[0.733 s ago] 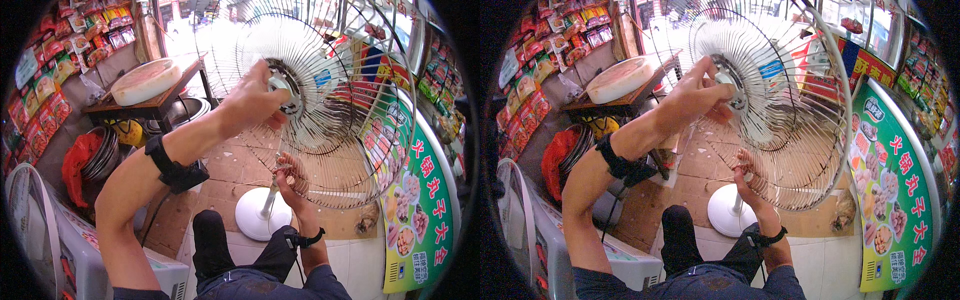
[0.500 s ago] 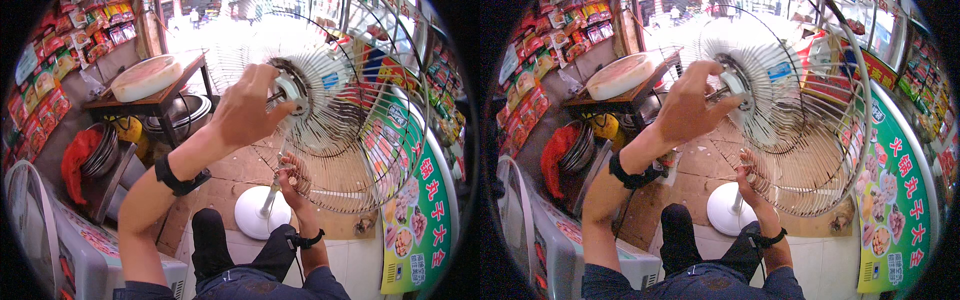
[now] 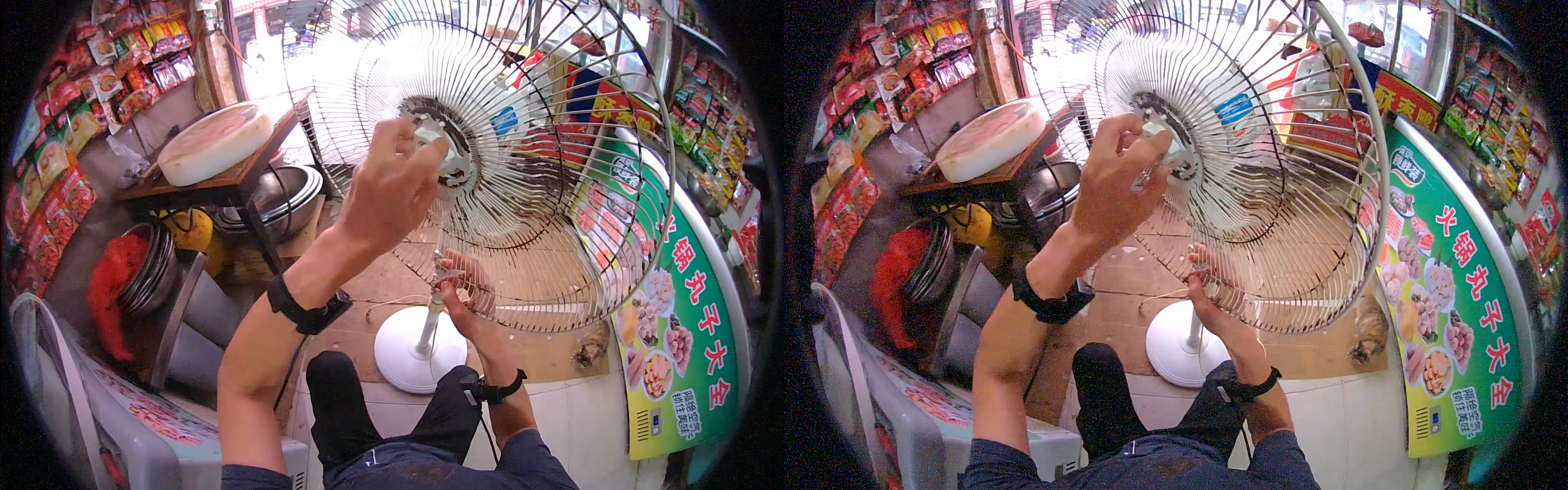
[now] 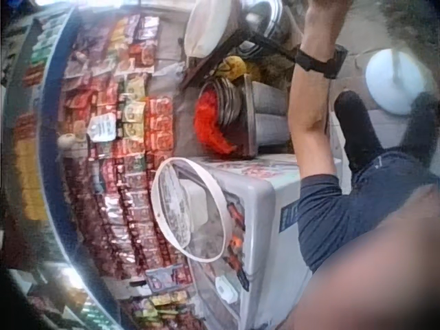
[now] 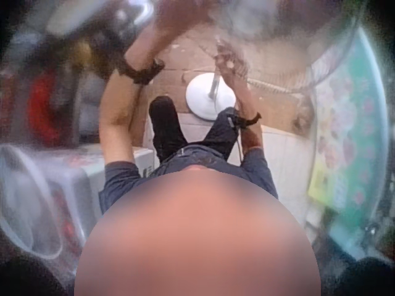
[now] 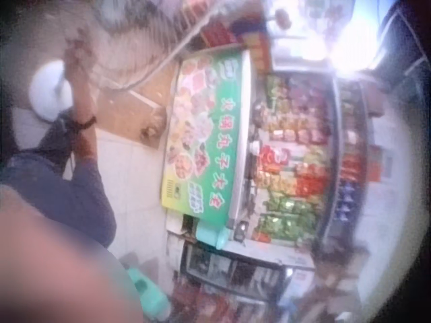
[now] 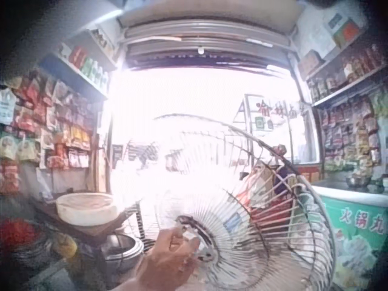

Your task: The person wipes a fan cage with a blue cloth, then attaches the cage to a fan stand. They insert a fan blade into the motor hub, secure it with a nut, and reattach the cage to complete the assembly.

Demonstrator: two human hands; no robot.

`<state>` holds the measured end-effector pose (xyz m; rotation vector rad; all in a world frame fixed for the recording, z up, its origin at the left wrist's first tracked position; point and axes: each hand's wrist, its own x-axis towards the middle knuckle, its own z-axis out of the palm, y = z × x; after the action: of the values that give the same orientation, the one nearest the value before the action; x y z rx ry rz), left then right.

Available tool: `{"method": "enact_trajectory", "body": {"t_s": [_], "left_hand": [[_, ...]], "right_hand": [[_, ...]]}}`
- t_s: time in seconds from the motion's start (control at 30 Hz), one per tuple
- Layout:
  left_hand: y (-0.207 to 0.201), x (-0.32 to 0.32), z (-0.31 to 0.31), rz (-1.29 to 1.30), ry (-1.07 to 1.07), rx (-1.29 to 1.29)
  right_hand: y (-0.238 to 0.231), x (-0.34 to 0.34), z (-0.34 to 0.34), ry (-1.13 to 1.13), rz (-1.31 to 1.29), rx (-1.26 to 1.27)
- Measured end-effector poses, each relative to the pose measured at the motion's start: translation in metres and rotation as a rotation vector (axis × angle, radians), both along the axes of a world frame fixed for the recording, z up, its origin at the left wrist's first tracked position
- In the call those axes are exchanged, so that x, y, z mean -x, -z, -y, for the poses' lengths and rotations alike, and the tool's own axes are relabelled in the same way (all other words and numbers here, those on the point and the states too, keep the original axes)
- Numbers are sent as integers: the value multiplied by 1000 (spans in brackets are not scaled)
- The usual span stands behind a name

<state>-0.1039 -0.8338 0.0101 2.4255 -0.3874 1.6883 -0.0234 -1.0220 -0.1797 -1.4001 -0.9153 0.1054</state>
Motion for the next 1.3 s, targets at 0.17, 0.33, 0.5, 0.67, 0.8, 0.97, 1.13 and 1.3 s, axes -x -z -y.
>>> {"method": "enact_trajectory", "body": {"t_s": [0.17, 0.33, 0.5, 0.67, 0.8, 0.97, 1.13, 1.3], "left_hand": [[-9, 5, -7, -106, -146, -213], [-16, 7, -12, -169, -127, -291], [-14, 6, -12, -126, -31, -338], [-8, 0, -9, 0, -6, -295], [4, -5, -12, 289, 38, -302], [17, -2, -21, 235, 137, -207], [5, 10, -40, 53, 258, -88], [-12, 32, -48, -338, 421, 43]], "right_hand": [[-4, -4, 3, -36, 16, -6], [-2, -3, 4, -53, -45, 4], [-4, 1, 1, -32, -86, -12], [-9, 5, 2, 52, 30, 42], [3, 1, 9, 127, 51, 98], [33, 0, 34, 266, -80, 431], [42, 39, 25, 42, -854, -91], [-30, 104, -7, 18, -1253, 149]]}}
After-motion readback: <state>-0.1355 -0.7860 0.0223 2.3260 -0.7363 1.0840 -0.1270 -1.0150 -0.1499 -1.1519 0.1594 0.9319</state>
